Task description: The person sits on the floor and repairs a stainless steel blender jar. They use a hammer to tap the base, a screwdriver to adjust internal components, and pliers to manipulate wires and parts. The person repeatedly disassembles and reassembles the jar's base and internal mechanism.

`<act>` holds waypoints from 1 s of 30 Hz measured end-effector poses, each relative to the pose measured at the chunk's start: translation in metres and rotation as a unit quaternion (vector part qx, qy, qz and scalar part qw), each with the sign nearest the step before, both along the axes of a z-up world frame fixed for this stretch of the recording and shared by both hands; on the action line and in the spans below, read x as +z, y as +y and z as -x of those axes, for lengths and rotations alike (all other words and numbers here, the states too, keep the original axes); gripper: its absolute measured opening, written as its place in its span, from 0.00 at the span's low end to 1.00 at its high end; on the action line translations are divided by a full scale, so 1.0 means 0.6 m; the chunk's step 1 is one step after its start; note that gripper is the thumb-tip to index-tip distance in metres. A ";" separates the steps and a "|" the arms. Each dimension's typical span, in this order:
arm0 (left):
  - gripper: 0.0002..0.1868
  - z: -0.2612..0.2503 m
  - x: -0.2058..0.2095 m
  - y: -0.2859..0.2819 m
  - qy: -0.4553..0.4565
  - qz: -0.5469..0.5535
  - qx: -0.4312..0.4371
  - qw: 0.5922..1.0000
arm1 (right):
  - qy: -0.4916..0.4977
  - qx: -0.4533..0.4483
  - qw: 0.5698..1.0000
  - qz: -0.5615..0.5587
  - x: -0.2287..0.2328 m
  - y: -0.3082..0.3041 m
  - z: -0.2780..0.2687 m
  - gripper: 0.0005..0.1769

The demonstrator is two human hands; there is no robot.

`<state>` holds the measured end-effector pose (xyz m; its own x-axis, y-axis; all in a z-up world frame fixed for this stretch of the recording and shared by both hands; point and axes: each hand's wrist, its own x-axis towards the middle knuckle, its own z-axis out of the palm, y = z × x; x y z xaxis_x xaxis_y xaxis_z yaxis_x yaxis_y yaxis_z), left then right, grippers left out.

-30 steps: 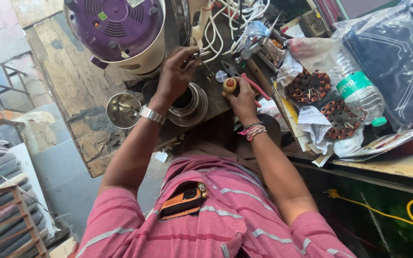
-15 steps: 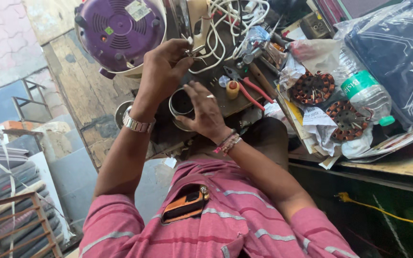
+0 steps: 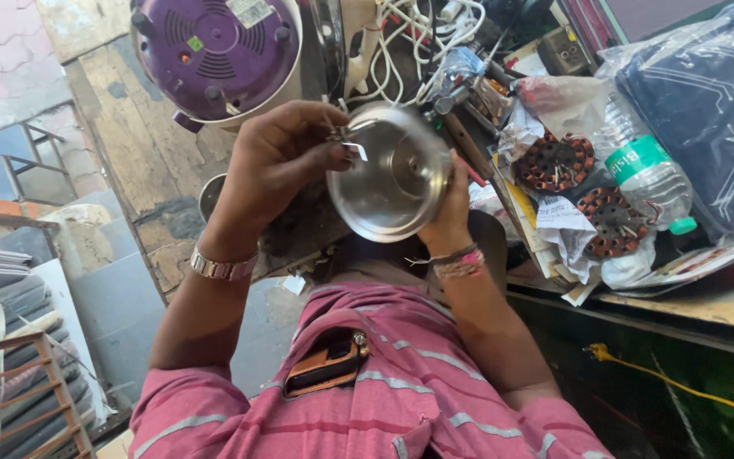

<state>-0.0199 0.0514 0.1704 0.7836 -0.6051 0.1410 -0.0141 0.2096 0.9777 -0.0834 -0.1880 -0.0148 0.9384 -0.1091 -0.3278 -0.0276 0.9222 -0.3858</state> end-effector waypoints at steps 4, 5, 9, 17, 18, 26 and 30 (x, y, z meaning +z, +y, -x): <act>0.16 0.014 0.029 -0.053 -0.226 -0.157 0.013 0.961 | -0.117 0.033 0.992 -0.038 0.013 -0.016 0.000 0.31; 0.16 0.014 0.033 -0.069 -0.291 -0.206 0.015 0.934 | -0.147 0.045 0.987 -0.048 0.012 -0.018 -0.002 0.31; 0.13 0.012 0.017 -0.123 -0.423 -0.293 0.032 0.857 | -0.152 0.026 0.988 -0.022 -0.006 -0.018 -0.011 0.31; 0.08 -0.003 -0.038 -0.151 -0.405 -0.391 0.016 0.827 | -0.150 0.051 0.980 -0.118 -0.008 -0.021 -0.013 0.29; 0.09 -0.003 -0.040 -0.150 -0.410 -0.384 0.017 0.827 | -0.151 0.055 0.980 -0.117 -0.004 -0.019 -0.012 0.29; 0.09 -0.015 -0.064 -0.130 -0.404 -0.323 0.022 0.856 | -0.127 0.021 0.991 -0.038 0.048 -0.003 -0.011 0.26; 0.07 -0.029 -0.117 -0.102 -0.410 -0.377 -0.041 0.829 | -0.102 -0.009 0.994 0.043 0.069 0.008 0.003 0.28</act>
<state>-0.0024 -0.0098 0.1003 0.5639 -0.8096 0.1634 -0.7548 -0.4249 0.4997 -0.0852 -0.1832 0.0267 0.9819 -0.1463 -0.1207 0.0755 0.8855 -0.4585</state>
